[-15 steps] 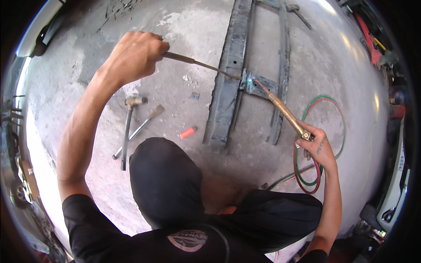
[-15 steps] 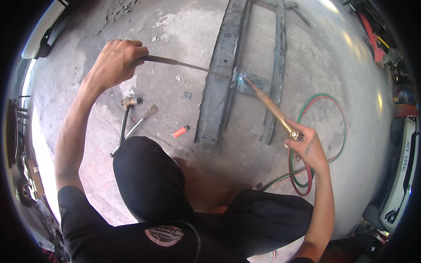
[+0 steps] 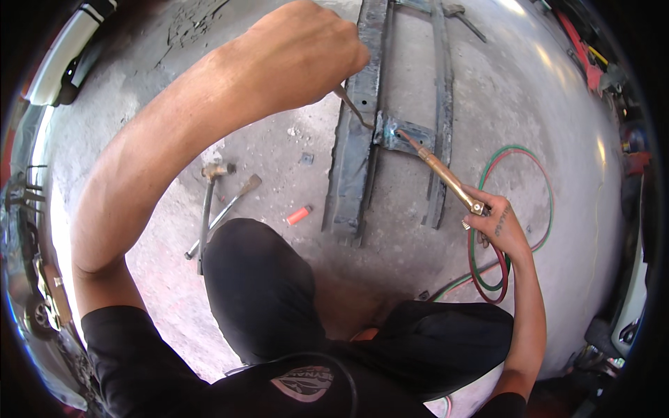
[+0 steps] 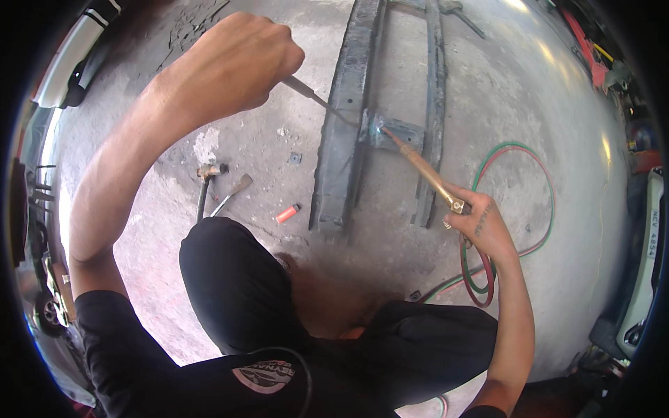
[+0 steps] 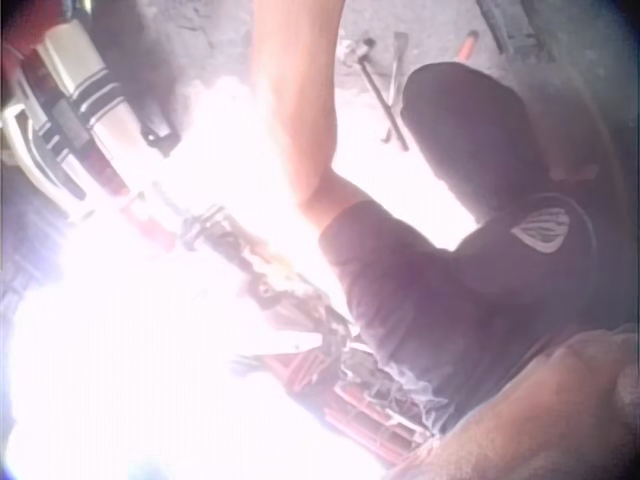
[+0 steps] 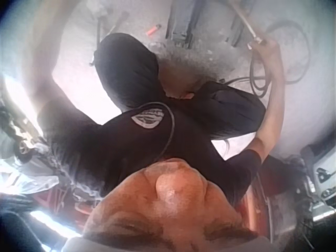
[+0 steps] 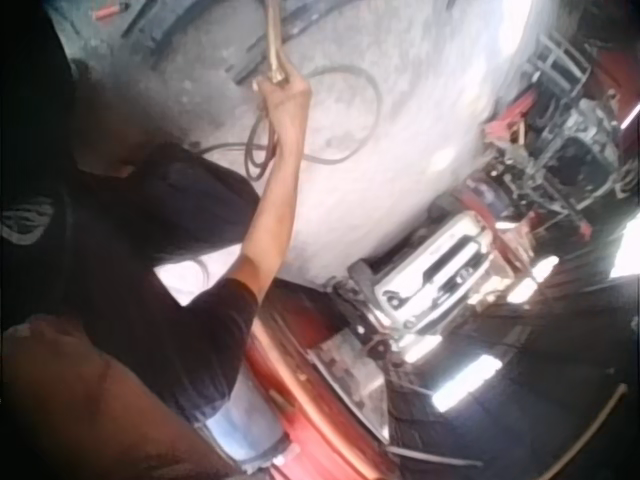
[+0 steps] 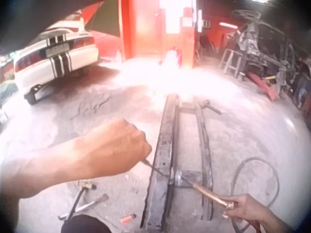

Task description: The person uses a welding torch to join metal frame pieces on the floor of a workshop. They hold a filler rod in one hand and the torch in the other, applying heat and filler to the seams of the metal structure.

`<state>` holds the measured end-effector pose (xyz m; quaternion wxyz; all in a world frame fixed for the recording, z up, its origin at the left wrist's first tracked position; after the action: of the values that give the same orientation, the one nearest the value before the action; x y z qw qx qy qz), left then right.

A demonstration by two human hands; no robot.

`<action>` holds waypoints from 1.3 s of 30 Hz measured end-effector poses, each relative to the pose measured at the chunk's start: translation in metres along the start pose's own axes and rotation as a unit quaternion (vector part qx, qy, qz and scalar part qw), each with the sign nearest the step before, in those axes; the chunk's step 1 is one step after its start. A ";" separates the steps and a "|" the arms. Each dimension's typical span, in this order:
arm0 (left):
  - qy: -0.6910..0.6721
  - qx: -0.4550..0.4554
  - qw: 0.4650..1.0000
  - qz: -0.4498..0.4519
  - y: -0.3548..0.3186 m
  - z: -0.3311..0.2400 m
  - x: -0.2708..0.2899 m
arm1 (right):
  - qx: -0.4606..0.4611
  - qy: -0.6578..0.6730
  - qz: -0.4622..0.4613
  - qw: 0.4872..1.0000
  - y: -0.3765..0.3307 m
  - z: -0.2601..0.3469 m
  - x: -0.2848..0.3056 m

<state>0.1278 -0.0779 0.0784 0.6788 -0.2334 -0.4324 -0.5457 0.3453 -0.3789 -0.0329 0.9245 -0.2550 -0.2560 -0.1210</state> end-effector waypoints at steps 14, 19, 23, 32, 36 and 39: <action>-0.071 -0.106 0.991 0.030 0.048 0.024 0.001 | -0.009 0.008 0.006 1.000 0.000 0.000 0.003; -0.034 -0.083 0.995 0.038 0.078 0.028 -0.003 | 0.002 0.015 0.007 1.000 0.006 -0.008 -0.001; -0.063 -0.052 0.994 0.078 0.077 0.047 -0.019 | -0.007 0.029 0.002 1.000 0.005 -0.006 0.002; -0.109 0.007 0.989 0.095 0.058 0.058 -0.033 | -0.004 0.031 -0.001 1.000 0.007 -0.012 0.006; -0.097 0.029 0.989 0.103 0.049 0.053 -0.028 | -0.008 0.047 -0.005 0.999 0.013 -0.011 0.004; -0.058 -0.029 0.996 0.067 0.057 0.040 -0.002 | -0.006 0.068 -0.008 0.998 0.019 -0.010 0.008</action>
<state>0.1680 -0.0283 0.1063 0.6804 -0.3128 -0.4383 -0.4971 0.3622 -0.3689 -0.0437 0.9372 -0.2498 -0.1939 -0.1469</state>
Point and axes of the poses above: each hand's wrist, its own y-axis towards the middle knuckle, its own x-axis out of the back of the hand, z = x × y, the point moved 2 cm from there along y, towards the middle knuckle, and after that the axes turned 12 degrees about x, right-handed, at the moved point
